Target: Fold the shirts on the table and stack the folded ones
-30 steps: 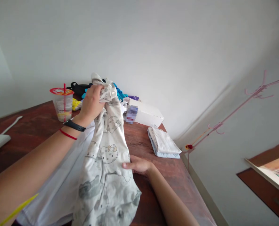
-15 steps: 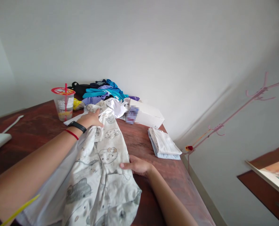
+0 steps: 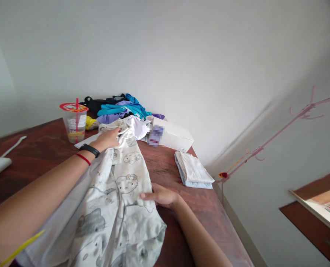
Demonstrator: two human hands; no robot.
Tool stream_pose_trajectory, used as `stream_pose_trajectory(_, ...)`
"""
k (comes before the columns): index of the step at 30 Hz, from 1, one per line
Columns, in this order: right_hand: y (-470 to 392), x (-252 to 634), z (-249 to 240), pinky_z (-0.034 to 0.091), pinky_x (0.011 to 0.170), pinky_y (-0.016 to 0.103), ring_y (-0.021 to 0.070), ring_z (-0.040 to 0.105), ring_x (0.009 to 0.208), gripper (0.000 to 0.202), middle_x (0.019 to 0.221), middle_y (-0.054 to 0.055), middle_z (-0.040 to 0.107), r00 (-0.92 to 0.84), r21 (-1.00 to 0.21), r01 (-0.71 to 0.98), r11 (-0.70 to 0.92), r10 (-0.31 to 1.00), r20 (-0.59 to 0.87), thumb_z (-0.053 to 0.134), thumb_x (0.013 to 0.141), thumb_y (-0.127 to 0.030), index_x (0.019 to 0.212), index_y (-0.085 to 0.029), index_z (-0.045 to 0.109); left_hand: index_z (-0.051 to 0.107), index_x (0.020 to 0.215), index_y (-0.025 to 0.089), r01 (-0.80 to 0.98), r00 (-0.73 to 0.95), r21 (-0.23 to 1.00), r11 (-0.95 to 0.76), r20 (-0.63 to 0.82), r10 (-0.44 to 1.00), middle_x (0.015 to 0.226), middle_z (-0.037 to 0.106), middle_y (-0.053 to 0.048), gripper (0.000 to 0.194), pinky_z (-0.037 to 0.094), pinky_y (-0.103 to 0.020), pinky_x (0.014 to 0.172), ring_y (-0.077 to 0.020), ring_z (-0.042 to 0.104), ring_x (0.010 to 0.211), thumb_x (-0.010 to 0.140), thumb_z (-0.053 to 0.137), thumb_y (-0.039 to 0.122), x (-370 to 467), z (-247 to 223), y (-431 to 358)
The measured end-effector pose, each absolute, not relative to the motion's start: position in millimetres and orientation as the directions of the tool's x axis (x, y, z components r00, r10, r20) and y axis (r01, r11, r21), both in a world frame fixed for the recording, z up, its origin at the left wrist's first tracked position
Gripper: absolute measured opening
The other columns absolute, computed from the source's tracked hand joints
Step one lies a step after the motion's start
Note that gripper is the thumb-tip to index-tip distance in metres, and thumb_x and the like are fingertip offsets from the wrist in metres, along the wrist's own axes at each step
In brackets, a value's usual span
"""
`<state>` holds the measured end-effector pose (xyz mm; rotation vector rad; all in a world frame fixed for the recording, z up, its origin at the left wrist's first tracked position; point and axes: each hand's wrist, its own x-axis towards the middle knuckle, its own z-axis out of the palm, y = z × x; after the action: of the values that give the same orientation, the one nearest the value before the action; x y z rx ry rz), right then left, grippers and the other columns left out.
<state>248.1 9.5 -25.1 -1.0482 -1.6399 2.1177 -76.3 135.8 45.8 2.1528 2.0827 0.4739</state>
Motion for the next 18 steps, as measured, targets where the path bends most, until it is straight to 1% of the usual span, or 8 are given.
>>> stream_pose_trajectory(3, 10.9, 248.6, -25.1, 0.056, 0.086, 0.037, 0.0238, 0.072, 0.094, 0.072, 0.109, 0.011, 0.076, -0.708, -0.915, 0.232, -0.328, 0.588, -0.391, 0.093, 0.064, -0.057, 0.120, -0.015, 0.073, 0.040, 0.148, 0.010, 0.953, -0.031, 0.296, -0.057, 0.283, 0.959, 0.132, 0.066, -0.018, 0.074, 0.049, -0.033, 0.091, -0.0340, 0.064, 0.117, 0.080, 0.067, 0.023, -75.2, 52.9, 138.4)
stream_pose_trajectory(6, 11.2, 248.2, -21.5, 0.056, 0.079, 0.032, 0.0225, 0.071, 0.094, 0.074, 0.112, 0.009, 0.075, -0.710, -0.907, 0.265, -0.328, 0.570, -0.414, 0.092, 0.065, -0.058, 0.123, -0.018, 0.072, 0.040, 0.145, 0.010, 0.948, -0.049, 0.302, -0.099, 0.448, 0.893, 0.135, 0.063, -0.015, 0.064, 0.047, -0.033, 0.099, -0.0310, 0.060, 0.123, 0.086, 0.063, 0.020, -69.1, 65.8, 132.8)
stream_pose_trajectory(10, 10.2, 247.0, -13.7, 0.056, 0.077, 0.029, 0.0228, 0.070, 0.098, 0.075, 0.116, 0.008, 0.074, -0.737, -0.911, 0.267, -0.313, 0.543, -0.403, 0.090, 0.067, -0.060, 0.129, -0.021, 0.069, 0.043, 0.138, 0.010, 0.924, -0.022, 0.294, -0.244, 0.679, 0.734, 0.141, 0.056, -0.011, 0.040, 0.039, -0.032, 0.114, -0.0225, 0.050, 0.133, 0.100, 0.049, 0.019, -59.4, 82.9, 117.8)
stream_pose_trajectory(12, 9.7, 246.6, -11.1, 0.056, 0.078, 0.030, 0.0236, 0.070, 0.100, 0.075, 0.119, 0.008, 0.073, -0.749, -0.915, 0.261, -0.308, 0.534, -0.393, 0.089, 0.069, -0.059, 0.131, -0.023, 0.067, 0.041, 0.140, 0.011, 0.920, -0.027, 0.278, -0.277, 0.749, 0.663, 0.146, 0.050, -0.011, 0.037, 0.032, -0.032, 0.120, -0.0196, 0.042, 0.141, 0.105, 0.044, 0.021, -58.2, 86.9, 113.9)
stream_pose_trajectory(15, 9.5, 246.6, -9.6, 0.057, 0.080, 0.032, 0.0254, 0.069, 0.103, 0.076, 0.122, 0.008, 0.072, -0.754, -0.917, 0.266, -0.299, 0.528, -0.391, 0.089, 0.070, -0.059, 0.133, -0.023, 0.066, 0.032, 0.149, 0.011, 0.920, -0.022, 0.260, -0.294, 0.782, 0.623, 0.156, 0.041, -0.013, 0.046, 0.027, -0.033, 0.124, -0.0197, 0.033, 0.149, 0.106, 0.044, 0.024, -64.7, 82.1, 119.4)
stream_pose_trajectory(16, 9.4, 246.6, -9.4, 0.057, 0.081, 0.033, 0.0257, 0.070, 0.104, 0.076, 0.122, 0.008, 0.072, -0.755, -0.917, 0.267, -0.298, 0.526, -0.391, 0.088, 0.070, -0.059, 0.133, -0.023, 0.066, 0.030, 0.152, 0.011, 0.920, -0.013, 0.268, -0.287, 0.750, 0.661, 0.158, 0.039, -0.014, 0.051, 0.029, -0.034, 0.123, -0.0215, 0.034, 0.149, 0.106, 0.046, 0.025, -68.9, 77.1, 124.2)
stream_pose_trajectory(17, 9.3, 246.7, -9.1, 0.057, 0.082, 0.034, 0.0259, 0.070, 0.104, 0.076, 0.122, 0.008, 0.072, -0.758, -0.918, 0.264, -0.298, 0.524, -0.388, 0.088, 0.071, -0.059, 0.133, -0.023, 0.066, 0.029, 0.153, 0.011, 0.923, 0.002, 0.282, -0.264, 0.680, 0.733, 0.158, 0.040, -0.015, 0.056, 0.031, -0.035, 0.121, -0.0242, 0.037, 0.147, 0.104, 0.050, 0.027, -73.9, 70.8, 130.1)
stream_pose_trajectory(18, 9.2, 246.6, -8.8, 0.057, 0.083, 0.034, 0.0259, 0.070, 0.104, 0.075, 0.122, 0.008, 0.072, -0.762, -0.919, 0.258, -0.299, 0.522, -0.383, 0.088, 0.071, -0.059, 0.133, -0.023, 0.066, 0.029, 0.155, 0.009, 0.930, 0.016, 0.294, -0.221, 0.567, 0.823, 0.158, 0.040, -0.018, 0.061, 0.035, -0.037, 0.118, -0.0275, 0.040, 0.145, 0.102, 0.054, 0.028, -79.2, 63.5, 136.4)
